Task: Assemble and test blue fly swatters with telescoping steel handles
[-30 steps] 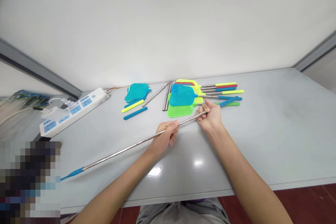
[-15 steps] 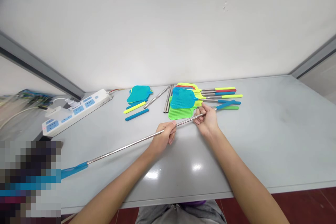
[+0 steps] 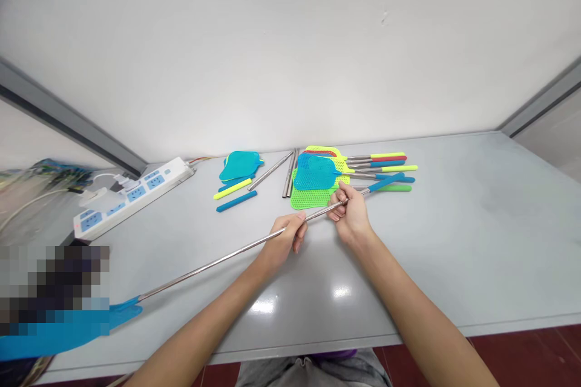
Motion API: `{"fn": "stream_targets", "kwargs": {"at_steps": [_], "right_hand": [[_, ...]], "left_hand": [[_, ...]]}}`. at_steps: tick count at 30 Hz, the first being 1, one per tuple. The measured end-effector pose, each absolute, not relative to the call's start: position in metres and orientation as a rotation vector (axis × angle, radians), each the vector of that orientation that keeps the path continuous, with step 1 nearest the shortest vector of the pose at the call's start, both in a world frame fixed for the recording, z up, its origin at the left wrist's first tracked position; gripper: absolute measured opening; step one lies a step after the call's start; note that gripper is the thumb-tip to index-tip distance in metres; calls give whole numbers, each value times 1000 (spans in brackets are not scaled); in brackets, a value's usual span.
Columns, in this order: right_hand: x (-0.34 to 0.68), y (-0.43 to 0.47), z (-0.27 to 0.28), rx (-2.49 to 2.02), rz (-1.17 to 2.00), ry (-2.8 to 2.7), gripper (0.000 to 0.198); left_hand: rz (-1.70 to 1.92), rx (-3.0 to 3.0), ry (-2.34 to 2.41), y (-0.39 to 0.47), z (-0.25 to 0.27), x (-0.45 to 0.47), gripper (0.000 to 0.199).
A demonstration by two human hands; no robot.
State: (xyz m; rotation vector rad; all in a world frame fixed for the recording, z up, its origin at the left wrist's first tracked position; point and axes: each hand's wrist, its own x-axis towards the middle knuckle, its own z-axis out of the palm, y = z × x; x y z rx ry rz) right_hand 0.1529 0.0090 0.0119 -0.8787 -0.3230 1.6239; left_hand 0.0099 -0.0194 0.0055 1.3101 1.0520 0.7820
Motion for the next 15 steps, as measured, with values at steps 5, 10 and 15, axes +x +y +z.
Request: {"fn": "stream_targets", "kwargs": {"at_steps": [5, 10, 15], "right_hand": [[152, 9, 10, -880, 1643, -309, 39], [152, 10, 9, -867, 1658, -249, 39], [152, 9, 8, -855, 1665, -242, 38]], "left_hand": [[785, 1320, 1052, -19, 5, 10, 44], [814, 1319, 1043, -17, 2, 11, 45], [827, 1321, 1021, -15, -1, 13, 45]]}}
